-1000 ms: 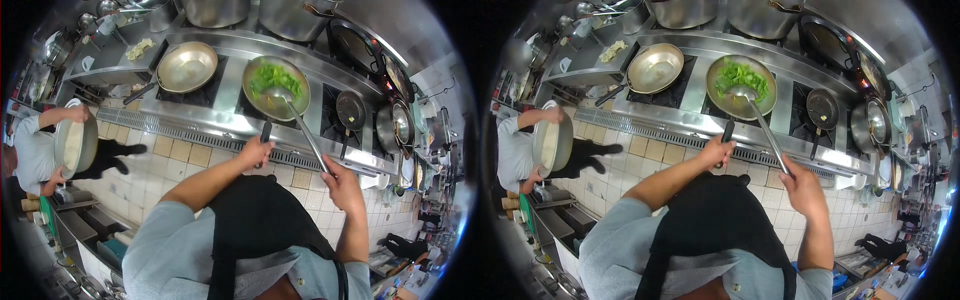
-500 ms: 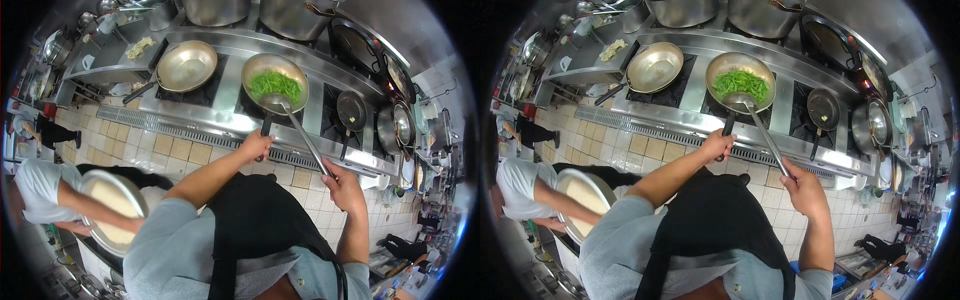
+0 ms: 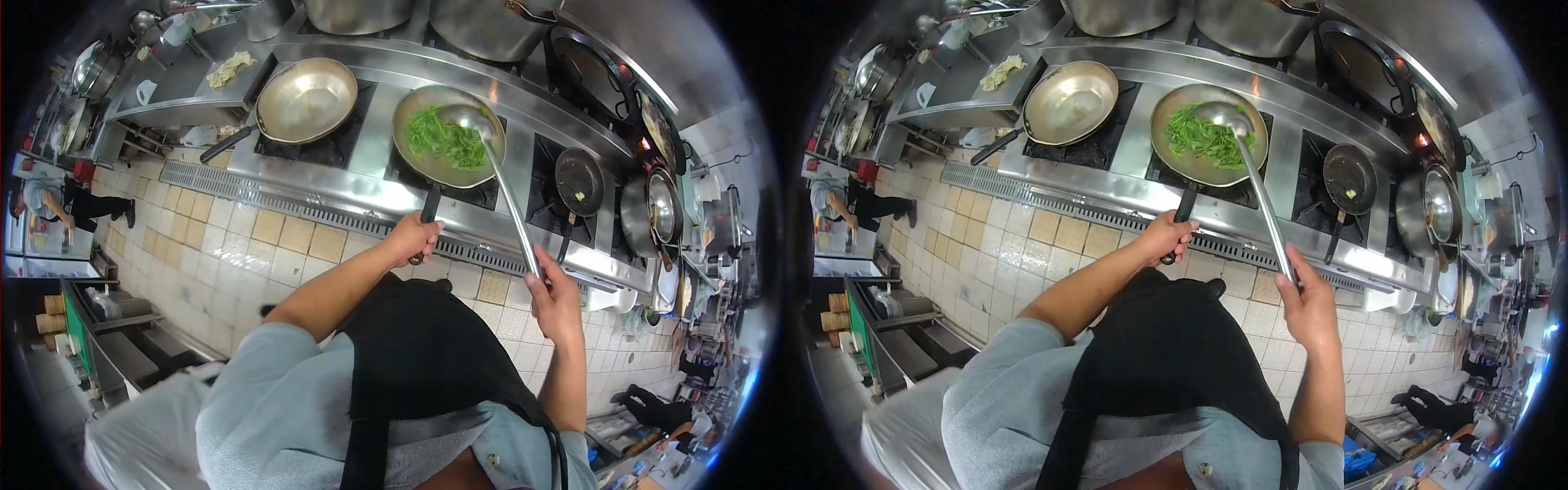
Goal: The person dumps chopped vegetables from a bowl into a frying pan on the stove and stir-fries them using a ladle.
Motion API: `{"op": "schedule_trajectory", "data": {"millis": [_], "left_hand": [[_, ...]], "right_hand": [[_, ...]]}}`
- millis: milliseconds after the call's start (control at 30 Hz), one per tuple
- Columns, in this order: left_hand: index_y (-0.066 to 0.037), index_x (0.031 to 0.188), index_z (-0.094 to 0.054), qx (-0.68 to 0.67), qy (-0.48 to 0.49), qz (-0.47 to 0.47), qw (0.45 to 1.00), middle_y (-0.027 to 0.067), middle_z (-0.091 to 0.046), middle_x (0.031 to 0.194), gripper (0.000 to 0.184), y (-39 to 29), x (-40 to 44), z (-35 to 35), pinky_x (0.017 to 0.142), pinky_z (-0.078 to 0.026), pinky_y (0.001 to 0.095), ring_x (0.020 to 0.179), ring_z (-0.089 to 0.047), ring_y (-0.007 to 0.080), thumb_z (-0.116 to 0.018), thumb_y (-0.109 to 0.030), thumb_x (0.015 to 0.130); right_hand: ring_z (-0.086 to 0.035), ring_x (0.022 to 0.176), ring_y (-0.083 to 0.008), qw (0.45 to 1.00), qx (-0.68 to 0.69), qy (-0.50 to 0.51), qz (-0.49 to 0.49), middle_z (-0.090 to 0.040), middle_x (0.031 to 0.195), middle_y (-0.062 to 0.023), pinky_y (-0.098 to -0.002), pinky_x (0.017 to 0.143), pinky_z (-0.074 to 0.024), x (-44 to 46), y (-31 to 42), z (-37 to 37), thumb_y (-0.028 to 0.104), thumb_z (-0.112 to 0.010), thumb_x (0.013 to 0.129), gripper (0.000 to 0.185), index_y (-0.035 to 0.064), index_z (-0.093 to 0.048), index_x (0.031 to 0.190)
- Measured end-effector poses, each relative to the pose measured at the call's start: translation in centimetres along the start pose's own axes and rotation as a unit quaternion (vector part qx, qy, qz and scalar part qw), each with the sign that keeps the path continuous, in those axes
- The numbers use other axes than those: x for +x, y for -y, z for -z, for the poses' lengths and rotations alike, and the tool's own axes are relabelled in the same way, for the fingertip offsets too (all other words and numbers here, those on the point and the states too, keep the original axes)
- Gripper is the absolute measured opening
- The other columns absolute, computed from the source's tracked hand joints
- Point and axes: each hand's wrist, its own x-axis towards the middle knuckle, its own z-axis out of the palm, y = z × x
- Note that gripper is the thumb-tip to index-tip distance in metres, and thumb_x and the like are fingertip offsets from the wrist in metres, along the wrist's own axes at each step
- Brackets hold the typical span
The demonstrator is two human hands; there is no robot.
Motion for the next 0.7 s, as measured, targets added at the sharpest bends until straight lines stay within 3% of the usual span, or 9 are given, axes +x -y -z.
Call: {"op": "schedule_trajectory", "data": {"millis": [100,133,233,367,467,533,600,633,700], "left_hand": [[-0.007,0.092,-0.044,0.020,-0.005,0.004,1.000,-0.0025,-0.044,0.063,0.020,-0.2,-0.2,-0.1,0.038,-0.043,0.0305,0.045,-0.043,0.0089,-0.060,-0.019,0.095],[-0.007,0.092,-0.044,0.018,-0.003,0.004,1.000,-0.0024,-0.044,0.064,0.020,-0.3,-0.3,-0.2,0.039,-0.043,0.0306,0.045,-0.044,0.0089,-0.060,-0.019,0.095],[-0.007,0.092,-0.044,0.002,-0.003,0.013,1.000,-0.0024,-0.044,0.064,0.020,-0.7,-0.4,-0.1,0.039,-0.043,0.0306,0.045,-0.044,0.0088,-0.060,-0.019,0.095],[-0.008,0.092,-0.045,0.016,-0.007,0.018,1.000,-0.0024,-0.045,0.065,0.019,-0.8,-0.6,0.2,0.039,-0.043,0.0305,0.045,-0.044,0.0089,-0.060,-0.019,0.095],[-0.008,0.093,-0.045,-0.012,-0.002,0.019,1.000,-0.0028,-0.045,0.065,0.018,-0.7,-0.3,0.1,0.039,-0.043,0.0303,0.045,-0.044,0.0086,-0.060,-0.019,0.095],[-0.008,0.094,-0.045,-0.018,-0.005,0.018,1.000,-0.0033,-0.045,0.065,0.018,-0.7,-0.1,-0.2,0.039,-0.043,0.0299,0.045,-0.044,0.0078,-0.059,-0.018,0.096],[-0.008,0.095,-0.045,-0.013,-0.003,0.020,1.000,-0.0035,-0.045,0.064,0.018,-0.7,0.0,-0.2,0.039,-0.043,0.0296,0.045,-0.044,0.0076,-0.059,-0.018,0.096],[-0.008,0.095,-0.045,-0.008,-0.002,0.023,1.000,-0.0036,-0.045,0.064,0.018,-0.8,0.1,-0.1,0.039,-0.043,0.0294,0.045,-0.044,0.0073,-0.059,-0.018,0.096],[-0.008,0.095,-0.045,-0.008,-0.001,0.027,1.000,-0.0034,-0.046,0.064,0.018,-0.9,-0.1,0.1,0.039,-0.043,0.0294,0.045,-0.044,0.0075,-0.059,-0.018,0.096]], "right_hand": [[-0.067,0.092,-0.0250,0.996,-0.076,-0.015,0.033,-0.066,0.111,-0.0244,-0.0316,0.084,-0.0493,3.7,-0.7,-3.1,0.015,-0.063,0.092,0.051,0.0049,-0.049,0.139],[-0.067,0.092,-0.0250,0.997,-0.075,-0.015,0.032,-0.066,0.111,-0.0244,-0.0316,0.084,-0.0493,3.8,-1.4,-4.2,0.015,-0.063,0.092,0.051,0.0049,-0.049,0.139],[-0.062,0.110,-0.0383,0.976,-0.168,0.021,0.141,-0.061,0.121,-0.0268,-0.0385,0.093,-0.0482,2.8,-2.2,-5.3,0.016,-0.063,0.091,0.050,0.0078,-0.050,0.139],[-0.064,0.110,-0.0350,0.992,-0.062,0.040,0.102,-0.063,0.119,-0.0253,-0.0376,0.090,-0.0497,0.5,-4.9,-1.4,0.011,-0.067,0.089,0.054,0.0114,-0.050,0.140],[-0.066,0.105,-0.0325,0.992,-0.110,0.000,0.057,-0.065,0.115,-0.0249,-0.0344,0.088,-0.0502,1.9,-3.2,-2.0,0.014,-0.065,0.091,0.053,0.0122,-0.049,0.141],[-0.069,0.098,-0.0297,0.978,-0.166,-0.036,0.120,-0.066,0.111,-0.0254,-0.0310,0.086,-0.0497,3.8,-3.7,-4.4,0.016,-0.062,0.093,0.051,0.0133,-0.048,0.142],[-0.068,0.084,-0.0296,0.994,-0.106,0.031,-0.011,-0.067,0.106,-0.0251,-0.0322,0.080,-0.0512,4.5,-2.0,-6.8,0.018,-0.060,0.094,0.050,0.0138,-0.048,0.142],[-0.064,0.070,-0.0264,0.993,-0.102,0.012,0.055,-0.068,0.105,-0.0213,-0.0349,0.071,-0.0519,4.6,-3.6,-7.5,0.015,-0.061,0.094,0.050,0.0138,-0.048,0.142],[-0.063,0.070,-0.0250,0.998,-0.037,0.045,-0.005,-0.068,0.106,-0.0192,-0.0351,0.071,-0.0518,3.3,-3.2,-5.1,0.013,-0.061,0.093,0.050,0.0140,-0.048,0.142]]}}
